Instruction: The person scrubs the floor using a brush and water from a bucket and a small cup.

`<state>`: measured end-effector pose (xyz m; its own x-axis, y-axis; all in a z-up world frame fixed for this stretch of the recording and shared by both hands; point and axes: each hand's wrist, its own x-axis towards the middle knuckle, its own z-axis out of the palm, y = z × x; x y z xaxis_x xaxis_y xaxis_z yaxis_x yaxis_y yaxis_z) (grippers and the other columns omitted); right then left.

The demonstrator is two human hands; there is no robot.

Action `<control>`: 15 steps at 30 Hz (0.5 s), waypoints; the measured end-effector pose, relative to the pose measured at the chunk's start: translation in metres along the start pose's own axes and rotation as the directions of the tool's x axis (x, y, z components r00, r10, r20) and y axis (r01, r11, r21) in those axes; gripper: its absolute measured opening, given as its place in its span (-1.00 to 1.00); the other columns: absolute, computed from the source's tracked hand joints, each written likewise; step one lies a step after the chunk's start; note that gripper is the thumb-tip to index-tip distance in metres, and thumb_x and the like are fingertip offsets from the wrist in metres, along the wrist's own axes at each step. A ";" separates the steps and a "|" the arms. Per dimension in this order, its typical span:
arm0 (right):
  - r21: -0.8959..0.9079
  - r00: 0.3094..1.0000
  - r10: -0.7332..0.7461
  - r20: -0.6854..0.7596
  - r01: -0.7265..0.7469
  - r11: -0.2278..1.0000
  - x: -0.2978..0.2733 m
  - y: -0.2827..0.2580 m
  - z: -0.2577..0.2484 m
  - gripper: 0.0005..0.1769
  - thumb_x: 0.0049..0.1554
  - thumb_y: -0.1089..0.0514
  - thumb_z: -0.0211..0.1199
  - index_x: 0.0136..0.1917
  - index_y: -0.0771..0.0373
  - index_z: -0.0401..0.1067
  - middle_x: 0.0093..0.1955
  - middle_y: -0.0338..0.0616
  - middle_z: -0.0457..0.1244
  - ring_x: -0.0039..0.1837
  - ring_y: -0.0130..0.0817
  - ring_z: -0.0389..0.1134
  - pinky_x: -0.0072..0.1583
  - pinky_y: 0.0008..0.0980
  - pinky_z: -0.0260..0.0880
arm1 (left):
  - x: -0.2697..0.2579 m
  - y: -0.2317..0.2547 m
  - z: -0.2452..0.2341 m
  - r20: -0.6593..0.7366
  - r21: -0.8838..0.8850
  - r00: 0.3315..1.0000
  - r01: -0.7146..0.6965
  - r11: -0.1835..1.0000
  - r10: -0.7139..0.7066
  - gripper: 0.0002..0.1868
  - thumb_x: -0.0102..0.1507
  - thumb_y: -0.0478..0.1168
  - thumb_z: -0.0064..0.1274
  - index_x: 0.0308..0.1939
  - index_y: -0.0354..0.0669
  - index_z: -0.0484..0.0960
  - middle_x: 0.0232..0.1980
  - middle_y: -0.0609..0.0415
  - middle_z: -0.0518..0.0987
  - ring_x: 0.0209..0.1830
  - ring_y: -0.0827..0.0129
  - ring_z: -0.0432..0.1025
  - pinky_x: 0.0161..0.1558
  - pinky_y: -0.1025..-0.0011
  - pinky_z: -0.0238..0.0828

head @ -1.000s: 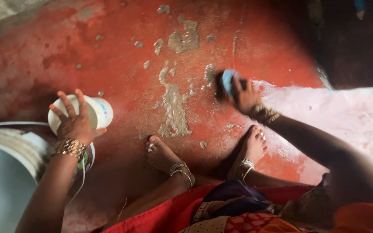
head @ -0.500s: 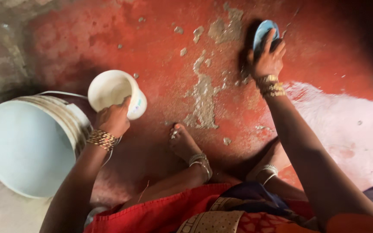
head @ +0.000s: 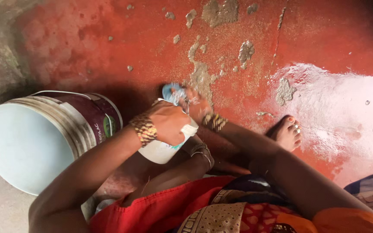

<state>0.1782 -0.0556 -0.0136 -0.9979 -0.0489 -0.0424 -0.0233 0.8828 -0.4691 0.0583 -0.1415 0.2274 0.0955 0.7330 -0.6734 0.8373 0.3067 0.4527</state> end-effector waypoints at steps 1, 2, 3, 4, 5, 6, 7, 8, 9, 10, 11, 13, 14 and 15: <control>-0.010 0.954 0.097 0.283 -0.098 0.995 0.021 0.015 -0.004 -0.20 0.29 0.21 0.04 0.71 0.01 -0.15 0.23 0.30 0.14 0.15 0.07 0.29 -0.04 -0.02 0.47 | 0.003 0.001 -0.001 0.000 -0.002 1.000 -0.001 1.000 0.001 -0.79 -0.02 -0.12 0.04 -0.38 -0.02 0.73 -0.35 -0.13 0.66 -0.29 -0.05 0.57 -0.16 0.05 0.52; -0.054 0.989 0.115 0.097 -0.110 0.992 0.034 0.033 -0.011 -0.14 0.25 0.19 0.10 0.72 -0.09 -0.14 0.26 0.23 0.15 0.18 0.05 0.29 0.03 -0.03 0.48 | 0.005 0.001 -0.001 -0.008 0.065 1.000 -0.016 0.998 0.017 -0.80 -0.02 -0.10 0.06 -0.44 -0.07 0.71 -0.39 -0.14 0.65 -0.31 -0.04 0.57 -0.18 0.07 0.52; -0.092 0.989 0.121 -0.086 -0.128 0.987 0.041 0.051 -0.018 -0.08 0.20 0.17 0.16 0.72 -0.19 -0.14 0.29 0.16 0.15 0.22 0.04 0.28 0.10 -0.04 0.48 | 0.007 0.002 0.001 -0.013 0.127 0.999 -0.030 0.991 0.032 -0.78 -0.03 -0.08 0.07 -0.50 -0.11 0.69 -0.42 -0.16 0.64 -0.34 -0.04 0.56 -0.20 0.08 0.52; -0.079 0.979 0.162 -0.121 -0.172 0.982 0.051 0.078 -0.030 0.00 0.18 -0.07 0.26 0.68 -0.04 -0.27 0.31 0.35 0.10 0.24 0.23 0.23 0.07 0.05 0.44 | 0.006 0.001 0.002 -0.011 0.119 0.999 -0.030 0.992 0.032 -0.78 -0.03 -0.08 0.07 -0.50 -0.11 0.69 -0.42 -0.16 0.64 -0.34 -0.04 0.56 -0.20 0.08 0.52; -0.335 0.953 0.202 -0.224 -0.270 0.903 0.073 0.098 -0.038 0.22 -0.04 -0.32 0.31 0.60 0.02 -0.37 0.37 0.48 0.00 0.32 0.43 0.15 0.17 0.17 0.39 | 0.003 -0.003 0.003 -0.100 0.061 0.993 -0.062 0.996 0.068 -0.82 -0.07 -0.13 0.05 -0.49 -0.06 0.70 -0.43 -0.15 0.64 -0.36 -0.07 0.56 -0.24 0.04 0.50; -0.348 0.941 0.323 -0.099 -0.337 0.875 0.087 0.119 -0.049 0.15 0.14 -0.34 0.23 0.66 0.02 -0.42 0.43 0.52 -0.03 0.37 0.42 0.12 0.27 0.19 0.32 | -0.001 -0.005 0.005 -0.190 0.006 0.977 -0.097 0.995 0.097 -0.82 -0.10 -0.18 0.03 -0.47 -0.02 0.70 -0.45 -0.15 0.64 -0.39 -0.10 0.55 -0.28 -0.01 0.48; -0.375 0.898 0.439 0.018 -0.401 0.836 0.093 0.139 -0.062 0.09 0.32 -0.37 0.14 0.73 0.02 -0.48 0.49 0.56 -0.07 0.43 0.42 0.09 0.37 0.21 0.25 | -0.004 -0.007 0.005 -0.188 0.004 0.977 -0.103 0.995 0.102 -0.82 -0.10 -0.18 0.03 -0.47 -0.02 0.70 -0.45 -0.15 0.64 -0.39 -0.10 0.55 -0.28 -0.01 0.48; -0.377 0.896 0.444 0.020 -0.404 0.833 0.087 0.148 -0.071 0.09 0.32 -0.37 0.14 0.73 0.02 -0.48 0.49 0.56 -0.07 0.43 0.42 0.09 0.37 0.21 0.25 | -0.007 -0.008 0.005 -0.169 0.028 0.983 -0.061 0.998 0.065 -0.82 -0.08 -0.16 0.04 -0.49 -0.08 0.68 -0.44 -0.17 0.63 -0.38 -0.09 0.56 -0.28 0.00 0.49; -0.344 0.891 0.452 -0.039 -0.436 0.831 0.083 0.156 -0.080 0.11 0.28 -0.36 0.16 0.72 -0.02 -0.48 0.52 0.53 -0.10 0.46 0.40 0.08 0.38 0.19 0.23 | -0.010 -0.008 0.005 -0.156 0.054 0.987 -0.015 0.998 0.024 -0.81 -0.06 -0.15 0.04 -0.50 -0.14 0.66 -0.44 -0.19 0.62 -0.38 -0.07 0.56 -0.27 0.01 0.50; -0.310 0.883 0.460 -0.097 -0.466 0.829 0.081 0.158 -0.086 0.13 0.24 -0.35 0.19 0.72 -0.06 -0.48 0.55 0.50 -0.12 0.49 0.38 0.07 0.39 0.18 0.22 | -0.012 -0.009 0.005 -0.158 0.054 0.987 -0.017 0.998 0.025 -0.81 -0.06 -0.15 0.04 -0.50 -0.14 0.66 -0.44 -0.19 0.62 -0.38 -0.07 0.56 -0.27 0.01 0.50; -0.310 0.883 0.461 -0.093 -0.465 0.829 0.072 0.152 -0.086 0.13 0.24 -0.35 0.19 0.72 -0.06 -0.48 0.55 0.50 -0.12 0.49 0.38 0.07 0.39 0.18 0.22 | -0.015 -0.008 0.006 -0.157 0.051 0.987 -0.024 0.998 0.032 -0.81 -0.05 -0.13 0.05 -0.49 -0.14 0.66 -0.44 -0.20 0.62 -0.40 -0.09 0.56 -0.27 0.01 0.50; -0.217 0.902 0.431 0.013 -0.419 0.882 0.034 0.130 -0.079 0.09 0.26 -0.29 0.19 0.69 0.03 -0.47 0.56 0.69 -0.21 0.38 0.47 0.12 0.14 0.18 0.34 | -0.018 -0.006 0.008 -0.156 0.047 0.987 -0.038 0.998 0.045 -0.80 -0.04 -0.12 0.06 -0.48 -0.14 0.66 -0.45 -0.22 0.62 -0.41 -0.11 0.55 -0.27 0.01 0.50; -0.245 0.938 0.345 0.021 -0.330 0.912 0.022 0.113 -0.070 0.11 0.20 -0.28 0.23 0.67 0.02 -0.44 0.54 0.55 -0.14 0.29 0.36 0.20 0.22 0.39 0.23 | -0.019 -0.004 0.009 -0.157 0.039 0.986 -0.055 0.998 0.060 -0.80 -0.05 -0.12 0.05 -0.49 -0.15 0.65 -0.45 -0.22 0.62 -0.41 -0.10 0.55 -0.26 0.01 0.50; -0.274 0.965 0.260 0.030 -0.243 0.931 0.009 0.095 -0.059 0.12 0.14 -0.26 0.27 0.64 0.02 -0.40 0.52 0.42 -0.07 0.20 0.24 0.28 0.30 0.59 0.11 | -0.017 -0.003 0.009 -0.158 0.035 0.984 -0.075 0.997 0.080 -0.79 -0.06 -0.11 0.05 -0.50 -0.17 0.65 -0.45 -0.23 0.62 -0.40 -0.10 0.56 -0.26 0.02 0.51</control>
<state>0.1633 0.0554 -0.0069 -0.9673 0.1687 -0.1892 0.2038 0.9614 -0.1848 0.0588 -0.1602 0.2323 0.0761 0.8419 -0.5343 0.8460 0.2291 0.4814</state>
